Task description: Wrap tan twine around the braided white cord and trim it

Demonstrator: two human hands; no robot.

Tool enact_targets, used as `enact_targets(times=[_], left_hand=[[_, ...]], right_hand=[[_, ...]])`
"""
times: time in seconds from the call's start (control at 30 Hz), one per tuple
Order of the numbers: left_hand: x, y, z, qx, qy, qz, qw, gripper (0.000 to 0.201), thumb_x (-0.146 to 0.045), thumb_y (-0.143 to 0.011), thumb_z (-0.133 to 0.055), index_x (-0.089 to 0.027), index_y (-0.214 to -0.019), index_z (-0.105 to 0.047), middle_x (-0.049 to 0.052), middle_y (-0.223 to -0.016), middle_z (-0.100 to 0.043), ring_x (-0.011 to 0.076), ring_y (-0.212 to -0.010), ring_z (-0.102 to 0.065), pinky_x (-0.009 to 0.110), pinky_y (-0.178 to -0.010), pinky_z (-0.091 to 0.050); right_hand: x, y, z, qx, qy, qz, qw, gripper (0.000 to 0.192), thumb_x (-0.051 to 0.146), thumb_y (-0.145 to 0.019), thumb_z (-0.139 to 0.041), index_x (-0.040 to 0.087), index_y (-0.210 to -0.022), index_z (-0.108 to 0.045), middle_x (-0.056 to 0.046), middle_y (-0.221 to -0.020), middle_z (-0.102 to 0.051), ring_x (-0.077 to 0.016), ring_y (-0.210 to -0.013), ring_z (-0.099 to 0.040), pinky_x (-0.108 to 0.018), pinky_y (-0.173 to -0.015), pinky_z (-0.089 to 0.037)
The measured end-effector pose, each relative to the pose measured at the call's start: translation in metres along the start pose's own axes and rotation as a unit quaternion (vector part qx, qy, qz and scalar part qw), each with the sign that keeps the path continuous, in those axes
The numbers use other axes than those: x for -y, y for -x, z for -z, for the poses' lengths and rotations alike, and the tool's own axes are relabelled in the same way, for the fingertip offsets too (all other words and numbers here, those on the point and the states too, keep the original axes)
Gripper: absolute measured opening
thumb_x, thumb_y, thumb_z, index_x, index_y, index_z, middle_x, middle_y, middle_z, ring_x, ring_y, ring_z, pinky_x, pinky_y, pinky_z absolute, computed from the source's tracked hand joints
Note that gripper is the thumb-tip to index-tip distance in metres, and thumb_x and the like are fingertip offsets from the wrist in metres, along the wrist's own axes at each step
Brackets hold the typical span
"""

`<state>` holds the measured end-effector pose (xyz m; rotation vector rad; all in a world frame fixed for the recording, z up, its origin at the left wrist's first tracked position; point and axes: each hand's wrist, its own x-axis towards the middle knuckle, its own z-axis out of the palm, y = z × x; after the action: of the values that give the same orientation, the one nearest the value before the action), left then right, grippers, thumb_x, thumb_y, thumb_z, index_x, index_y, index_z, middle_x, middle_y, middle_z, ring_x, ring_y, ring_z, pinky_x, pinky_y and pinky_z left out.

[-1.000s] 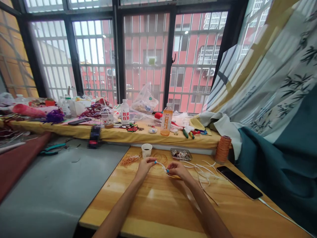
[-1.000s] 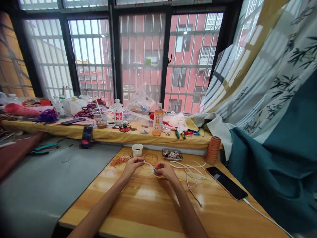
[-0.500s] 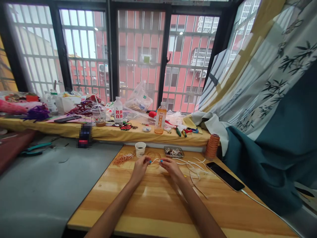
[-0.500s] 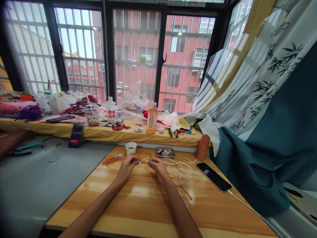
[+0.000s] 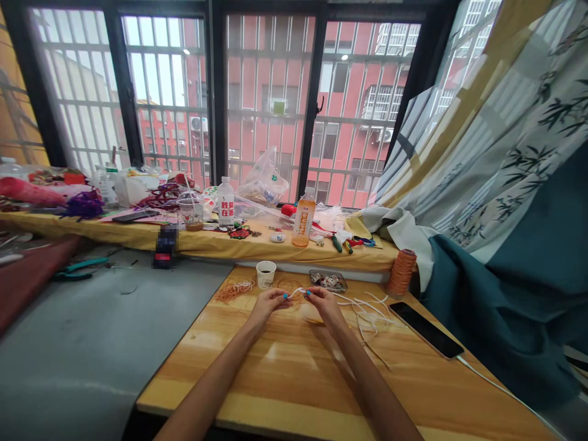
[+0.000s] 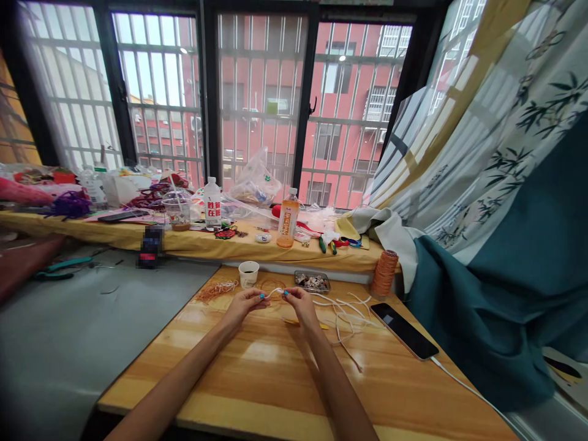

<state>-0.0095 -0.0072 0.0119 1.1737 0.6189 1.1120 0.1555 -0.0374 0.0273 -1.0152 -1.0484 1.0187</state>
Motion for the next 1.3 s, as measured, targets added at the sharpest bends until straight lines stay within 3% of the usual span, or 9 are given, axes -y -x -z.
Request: enact_targets(times=[0.13, 0.4, 0.53, 0.6, 0.73, 0.87, 1.03, 1.1, 1.3], left_hand=[[-0.003, 0.003, -0.002, 0.002, 0.015, 0.004, 1.000, 0.036, -0.035, -0.046, -0.073, -0.010, -0.070, -0.061, 0.005, -0.068, -0.065, 0.0143, -0.064, -0.060, 0.031, -0.074, -0.045], [-0.002, -0.001, 0.001, -0.014, -0.120, -0.079, 0.990, 0.023, -0.030, -0.053, -0.068, -0.012, -0.066, -0.063, 0.002, -0.064, -0.063, 0.0135, -0.064, -0.056, 0.026, -0.065, -0.043], [-0.001, -0.002, 0.002, -0.016, -0.156, -0.122, 0.980, 0.020, -0.024, -0.059, -0.062, -0.012, -0.076, -0.062, 0.003, -0.068, -0.062, 0.0118, -0.061, -0.054, 0.024, -0.061, -0.043], [-0.002, 0.001, 0.002, -0.026, -0.211, -0.152, 0.965, 0.016, -0.021, -0.064, -0.058, -0.013, -0.078, -0.061, 0.003, -0.071, -0.061, 0.0123, -0.065, -0.054, 0.024, -0.063, -0.043], [-0.004, 0.011, -0.003, -0.020, -0.338, -0.224, 0.914, 0.014, -0.017, -0.073, -0.048, -0.015, -0.079, -0.060, 0.005, -0.080, -0.061, 0.0142, -0.077, -0.054, 0.026, -0.071, -0.042], [-0.004, 0.016, -0.007, -0.018, -0.365, -0.235, 0.901, 0.016, -0.017, -0.076, -0.046, -0.016, -0.086, -0.058, 0.004, -0.085, -0.062, 0.0141, -0.080, -0.056, 0.026, -0.075, -0.043], [-0.004, 0.012, -0.006, -0.038, -0.341, -0.218, 0.914, 0.019, -0.018, -0.075, -0.047, -0.016, -0.091, -0.058, 0.005, -0.089, -0.063, 0.0143, -0.082, -0.057, 0.026, -0.074, -0.044], [-0.005, 0.011, -0.005, -0.050, -0.342, -0.218, 0.913, 0.019, -0.019, -0.076, -0.046, -0.015, -0.090, -0.059, 0.006, -0.089, -0.063, 0.0148, -0.083, -0.057, 0.026, -0.074, -0.044], [-0.006, 0.012, -0.005, -0.038, -0.372, -0.234, 0.897, 0.016, -0.022, -0.076, -0.049, -0.015, -0.084, -0.060, 0.006, -0.086, -0.062, 0.0145, -0.080, -0.056, 0.026, -0.073, -0.044]], right_hand=[[0.008, -0.003, 0.003, 0.008, 0.056, 0.025, 0.998, 0.020, 0.028, -0.046, -0.071, 0.018, -0.061, -0.063, 0.000, -0.064, -0.062, -0.0134, -0.065, -0.056, -0.028, -0.070, -0.042], [0.004, -0.011, 0.010, 0.023, 0.146, 0.059, 0.987, 0.022, 0.032, -0.046, -0.069, 0.017, -0.060, -0.062, -0.002, -0.065, -0.061, -0.0157, -0.065, -0.055, -0.032, -0.070, -0.042], [0.002, -0.007, 0.008, 0.024, 0.200, 0.097, 0.975, 0.012, 0.028, -0.051, -0.066, 0.018, -0.056, -0.060, -0.003, -0.070, -0.058, -0.0183, -0.073, -0.053, -0.035, -0.074, -0.040], [0.003, -0.002, 0.005, 0.034, 0.261, 0.156, 0.952, 0.009, 0.025, -0.055, -0.064, 0.019, -0.061, -0.062, -0.006, -0.082, -0.057, -0.0204, -0.085, -0.051, -0.036, -0.081, -0.037], [0.005, 0.008, -0.005, 0.078, 0.374, 0.258, 0.887, 0.024, 0.026, -0.066, -0.058, 0.021, -0.089, -0.062, -0.009, -0.107, -0.053, -0.0210, -0.102, -0.045, -0.036, -0.088, -0.032], [0.003, 0.014, -0.013, 0.145, 0.446, 0.226, 0.854, 0.017, 0.028, -0.075, -0.049, 0.022, -0.073, -0.065, -0.004, -0.075, -0.064, -0.0181, -0.073, -0.055, -0.029, -0.069, -0.038], [0.004, 0.015, -0.015, 0.113, 0.465, 0.186, 0.858, 0.029, 0.029, -0.078, -0.043, 0.019, -0.059, -0.061, -0.003, -0.060, -0.061, -0.0152, -0.057, -0.052, -0.024, -0.054, -0.032], [0.006, 0.015, -0.015, 0.097, 0.487, 0.197, 0.845, 0.031, 0.029, -0.079, -0.042, 0.018, -0.057, -0.060, -0.002, -0.058, -0.060, -0.0150, -0.057, -0.051, -0.024, -0.055, -0.031], [0.005, 0.016, -0.015, 0.087, 0.562, 0.286, 0.771, 0.025, 0.026, -0.081, -0.042, 0.020, -0.068, -0.062, -0.005, -0.069, -0.063, -0.0173, -0.068, -0.052, -0.030, -0.072, -0.031]])
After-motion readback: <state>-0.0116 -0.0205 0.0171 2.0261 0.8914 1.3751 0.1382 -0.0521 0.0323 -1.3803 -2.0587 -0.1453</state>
